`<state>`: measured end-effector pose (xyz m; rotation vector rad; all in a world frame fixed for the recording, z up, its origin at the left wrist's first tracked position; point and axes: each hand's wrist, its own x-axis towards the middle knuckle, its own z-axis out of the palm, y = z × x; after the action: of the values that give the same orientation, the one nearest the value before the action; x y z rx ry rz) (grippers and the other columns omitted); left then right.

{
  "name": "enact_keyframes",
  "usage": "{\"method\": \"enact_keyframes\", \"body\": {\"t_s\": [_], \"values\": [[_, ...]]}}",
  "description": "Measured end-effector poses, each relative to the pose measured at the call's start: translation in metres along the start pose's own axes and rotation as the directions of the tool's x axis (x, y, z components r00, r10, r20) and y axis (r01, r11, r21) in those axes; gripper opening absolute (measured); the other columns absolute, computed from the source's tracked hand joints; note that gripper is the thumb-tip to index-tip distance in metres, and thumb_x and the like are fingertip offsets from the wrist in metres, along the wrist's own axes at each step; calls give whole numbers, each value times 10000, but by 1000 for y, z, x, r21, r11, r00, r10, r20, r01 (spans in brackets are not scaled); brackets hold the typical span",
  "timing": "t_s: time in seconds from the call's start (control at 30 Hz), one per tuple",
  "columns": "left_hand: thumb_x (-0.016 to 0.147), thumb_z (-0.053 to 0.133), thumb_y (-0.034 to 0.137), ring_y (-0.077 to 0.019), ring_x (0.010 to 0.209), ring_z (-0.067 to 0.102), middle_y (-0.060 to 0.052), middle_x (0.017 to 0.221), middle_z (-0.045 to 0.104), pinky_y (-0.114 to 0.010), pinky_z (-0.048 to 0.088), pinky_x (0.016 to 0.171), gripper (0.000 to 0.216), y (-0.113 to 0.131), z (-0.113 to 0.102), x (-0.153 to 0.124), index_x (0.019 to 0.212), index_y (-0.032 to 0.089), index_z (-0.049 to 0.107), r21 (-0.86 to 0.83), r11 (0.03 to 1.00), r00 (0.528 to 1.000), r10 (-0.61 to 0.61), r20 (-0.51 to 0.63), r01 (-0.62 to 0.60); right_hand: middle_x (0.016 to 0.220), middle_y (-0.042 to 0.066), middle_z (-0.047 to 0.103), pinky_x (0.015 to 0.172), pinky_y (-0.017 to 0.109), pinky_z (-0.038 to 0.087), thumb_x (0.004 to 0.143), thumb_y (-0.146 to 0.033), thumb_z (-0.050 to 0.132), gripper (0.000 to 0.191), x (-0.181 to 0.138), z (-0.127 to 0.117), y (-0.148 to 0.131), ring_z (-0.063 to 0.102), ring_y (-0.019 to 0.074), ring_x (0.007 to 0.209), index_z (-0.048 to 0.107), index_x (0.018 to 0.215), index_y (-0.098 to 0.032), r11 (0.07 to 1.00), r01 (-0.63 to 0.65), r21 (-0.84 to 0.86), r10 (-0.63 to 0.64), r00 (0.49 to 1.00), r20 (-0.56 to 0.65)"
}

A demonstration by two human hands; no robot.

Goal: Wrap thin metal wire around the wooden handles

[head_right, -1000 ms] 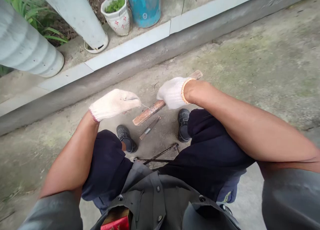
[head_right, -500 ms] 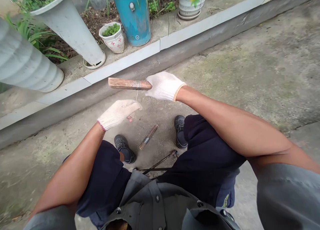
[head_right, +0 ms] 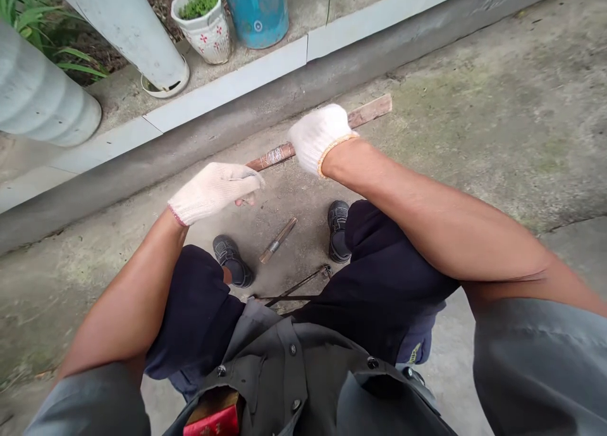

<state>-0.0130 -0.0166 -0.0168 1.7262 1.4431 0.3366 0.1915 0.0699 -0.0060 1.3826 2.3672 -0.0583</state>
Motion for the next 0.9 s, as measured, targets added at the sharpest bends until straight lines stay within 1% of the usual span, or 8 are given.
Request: {"method": "enact_keyframes", "body": {"t_s": [0.13,0.23,0.3,0.37,0.43,0.6,0.77,0.9], "values": [[938,533,400,-122,611,620,-10,746,720,-233,473,615,350,-2,-3,0,964,165,791,37,998,998,60,-18,-59,880,150,715,770,371,421,814,-108,591,213,-7,5,5,680,258,893,739,965,-94,969,240,-59,-231,963,137],[949,540,402,-129,644,637,-8,794,736,-245,492,647,341,-9,-2,3,973,173,792,62,993,995,99,-21,-97,762,47,681,699,300,389,816,-206,643,105,-10,9,12,600,159,731,712,859,-140,871,482,98,-492,845,209],[940,578,412,-148,706,666,-18,846,750,-256,513,677,326,-15,-1,6,1023,173,782,22,991,991,130,-28,-129,719,11,652,678,283,375,841,-318,662,166,-10,7,17,552,136,686,698,842,-156,825,521,217,-556,817,154],[930,614,425,-164,763,687,-34,868,754,-265,531,702,337,-17,1,6,1083,164,763,-46,987,988,149,-42,-151,741,11,653,682,285,374,853,-440,667,280,-8,1,20,549,143,695,699,897,-166,845,455,279,-482,876,32],[954,593,438,-162,763,695,-38,820,739,-266,538,712,359,-13,1,5,1114,156,747,-104,985,990,138,-34,-141,805,37,674,683,293,371,861,-542,643,394,-4,-5,22,567,164,732,694,974,-168,895,320,312,-308,947,-88],[1011,495,432,-127,655,660,-7,675,658,-248,516,685,373,4,2,-1,1080,155,735,-167,984,997,69,39,-62,929,165,699,715,337,376,952,-548,515,468,7,-5,27,614,232,830,683,1057,-124,952,69,300,-3,976,-217],[985,498,461,-117,562,586,9,636,620,-242,463,613,377,-1,-1,3,994,175,744,-74,997,1000,12,14,-11,956,197,709,808,419,408,883,-220,587,236,7,1,13,654,321,927,713,1058,-126,988,-33,152,48,994,-97],[956,513,446,-114,539,532,11,640,622,-249,402,565,369,-6,-5,3,850,179,744,74,997,1000,21,1,-21,903,203,705,816,417,382,815,-85,583,232,-5,2,-4,661,323,943,739,986,-75,996,93,-17,-93,996,15]]}}
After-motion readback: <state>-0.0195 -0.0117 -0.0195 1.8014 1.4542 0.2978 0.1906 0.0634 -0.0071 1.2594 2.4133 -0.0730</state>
